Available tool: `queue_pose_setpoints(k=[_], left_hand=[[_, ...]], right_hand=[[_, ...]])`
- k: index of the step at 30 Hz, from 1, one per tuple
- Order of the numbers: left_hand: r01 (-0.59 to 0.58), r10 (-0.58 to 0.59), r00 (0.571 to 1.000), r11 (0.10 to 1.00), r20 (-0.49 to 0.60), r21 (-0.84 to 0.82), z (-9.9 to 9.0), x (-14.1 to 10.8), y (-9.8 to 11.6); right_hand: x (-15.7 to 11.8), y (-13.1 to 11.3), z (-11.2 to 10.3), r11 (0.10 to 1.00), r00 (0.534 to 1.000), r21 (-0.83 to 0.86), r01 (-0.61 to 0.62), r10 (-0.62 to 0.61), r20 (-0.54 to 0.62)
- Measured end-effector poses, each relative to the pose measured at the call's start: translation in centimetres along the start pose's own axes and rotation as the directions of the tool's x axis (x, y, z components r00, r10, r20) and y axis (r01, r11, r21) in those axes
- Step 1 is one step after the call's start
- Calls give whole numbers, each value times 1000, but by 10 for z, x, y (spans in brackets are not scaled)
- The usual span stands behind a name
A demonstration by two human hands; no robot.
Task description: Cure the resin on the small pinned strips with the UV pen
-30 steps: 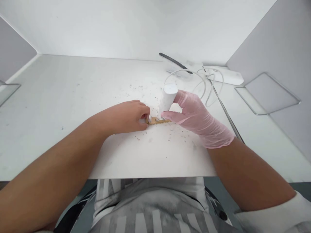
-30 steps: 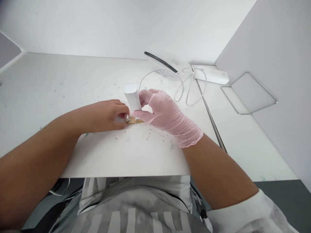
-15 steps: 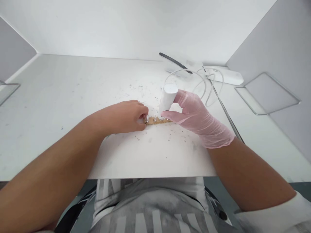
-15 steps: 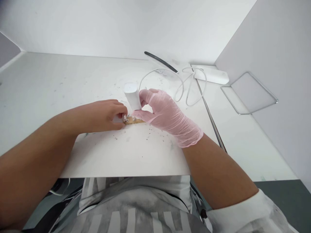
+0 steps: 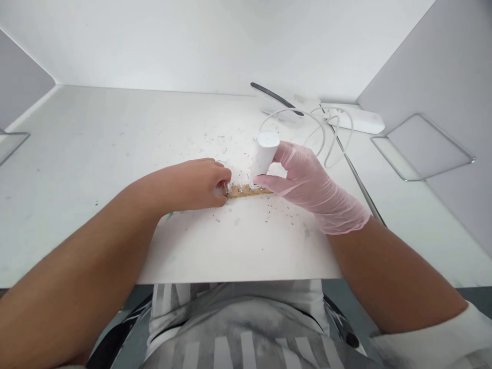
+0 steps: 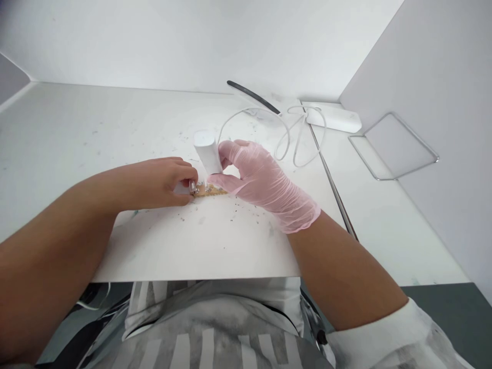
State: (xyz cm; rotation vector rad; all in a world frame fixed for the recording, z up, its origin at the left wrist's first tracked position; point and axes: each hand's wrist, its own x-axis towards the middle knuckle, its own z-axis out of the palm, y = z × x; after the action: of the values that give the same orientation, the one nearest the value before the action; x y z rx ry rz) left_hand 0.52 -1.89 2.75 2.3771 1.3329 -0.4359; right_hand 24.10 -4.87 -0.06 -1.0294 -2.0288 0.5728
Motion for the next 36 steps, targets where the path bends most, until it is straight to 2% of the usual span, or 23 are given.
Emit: queue_pose_setpoints(k=[36], left_hand=[[-19,19,1000,1000,-4,1,0,1,0]], right_hand=[[0,0,0,1000,999,1,-24,24,25]])
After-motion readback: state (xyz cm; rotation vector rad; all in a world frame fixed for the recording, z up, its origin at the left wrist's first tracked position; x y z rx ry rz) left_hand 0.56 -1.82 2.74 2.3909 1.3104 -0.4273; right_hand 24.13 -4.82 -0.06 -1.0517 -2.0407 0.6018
